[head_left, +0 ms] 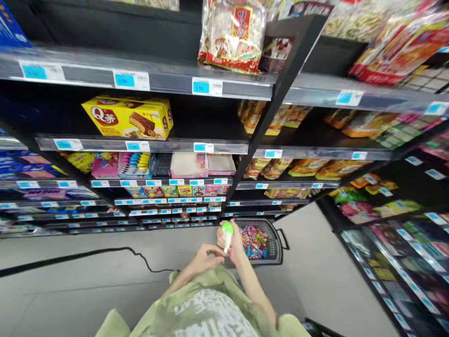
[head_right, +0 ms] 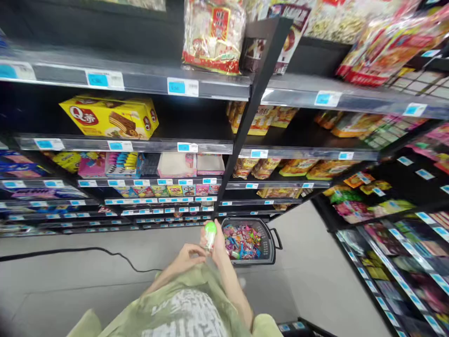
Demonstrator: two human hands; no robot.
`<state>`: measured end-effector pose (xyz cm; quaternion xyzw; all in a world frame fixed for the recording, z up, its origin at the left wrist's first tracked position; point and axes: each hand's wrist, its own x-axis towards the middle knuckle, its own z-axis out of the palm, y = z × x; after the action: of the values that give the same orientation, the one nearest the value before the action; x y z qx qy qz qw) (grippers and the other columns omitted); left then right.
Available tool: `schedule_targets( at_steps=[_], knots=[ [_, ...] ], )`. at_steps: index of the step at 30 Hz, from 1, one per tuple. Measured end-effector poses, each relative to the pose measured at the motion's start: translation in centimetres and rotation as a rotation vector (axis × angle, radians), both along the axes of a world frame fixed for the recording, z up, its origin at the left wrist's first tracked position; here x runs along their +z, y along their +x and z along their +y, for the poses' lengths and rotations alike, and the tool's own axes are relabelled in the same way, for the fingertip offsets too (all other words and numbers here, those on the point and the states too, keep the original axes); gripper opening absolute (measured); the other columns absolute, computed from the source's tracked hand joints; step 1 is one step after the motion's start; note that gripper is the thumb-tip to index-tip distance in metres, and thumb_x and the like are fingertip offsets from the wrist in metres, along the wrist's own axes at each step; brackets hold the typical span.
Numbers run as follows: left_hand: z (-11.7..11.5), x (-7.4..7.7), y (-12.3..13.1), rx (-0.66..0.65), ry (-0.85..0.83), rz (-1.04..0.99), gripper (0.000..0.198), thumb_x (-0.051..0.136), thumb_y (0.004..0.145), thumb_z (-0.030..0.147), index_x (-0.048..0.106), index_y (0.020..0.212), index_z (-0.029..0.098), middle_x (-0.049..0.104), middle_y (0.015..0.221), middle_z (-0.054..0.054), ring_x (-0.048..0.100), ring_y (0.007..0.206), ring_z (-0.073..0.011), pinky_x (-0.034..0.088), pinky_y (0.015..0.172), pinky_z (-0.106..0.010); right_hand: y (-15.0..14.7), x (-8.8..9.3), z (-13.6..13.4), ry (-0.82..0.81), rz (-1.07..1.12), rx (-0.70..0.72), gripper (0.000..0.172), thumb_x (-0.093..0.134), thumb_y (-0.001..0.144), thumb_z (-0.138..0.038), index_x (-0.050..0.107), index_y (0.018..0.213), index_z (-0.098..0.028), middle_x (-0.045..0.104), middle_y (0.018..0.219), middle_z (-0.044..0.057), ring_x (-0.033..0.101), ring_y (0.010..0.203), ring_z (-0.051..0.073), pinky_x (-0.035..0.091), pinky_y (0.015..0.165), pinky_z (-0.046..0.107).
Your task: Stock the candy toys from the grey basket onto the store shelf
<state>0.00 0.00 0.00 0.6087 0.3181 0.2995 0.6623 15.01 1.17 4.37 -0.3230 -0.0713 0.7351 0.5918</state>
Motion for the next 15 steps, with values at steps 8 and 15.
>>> schedule_targets(
  at_steps=[8, 15],
  knots=[
    [-0.6, -0.6, -1.5, 0.066, -0.093, 0.067, 0.024, 0.083, 0.073, 0.041, 0.081, 0.077, 0.017, 0.081, 0.082, -0.010, 0.075, 0.077, -0.0245, 0.057, 0.078, -0.034, -2.5, -0.6, -1.7, -0.009, 0.060, -0.081, 0.036, 0.052, 0.094, -0.057, 0.060, 0.094, -0.022, 0.057, 0.059, -0.004, 0.042, 0.037, 0.010, 0.031, 0.034, 0.019],
    [-0.6, -1.3, -0.5, 0.028, -0.102, 0.032, 0.023, 0.085, 0.072, 0.038, 0.080, 0.077, 0.017, 0.081, 0.083, -0.010, 0.076, 0.080, -0.0248, 0.058, 0.078, -0.033, -1.3, -1.1, -2.3, 0.007, 0.036, -0.159, 0.035, 0.052, 0.092, -0.056, 0.061, 0.097, -0.022, 0.061, 0.064, -0.002, 0.048, 0.041, 0.011, 0.041, 0.039, 0.023]
  ],
)
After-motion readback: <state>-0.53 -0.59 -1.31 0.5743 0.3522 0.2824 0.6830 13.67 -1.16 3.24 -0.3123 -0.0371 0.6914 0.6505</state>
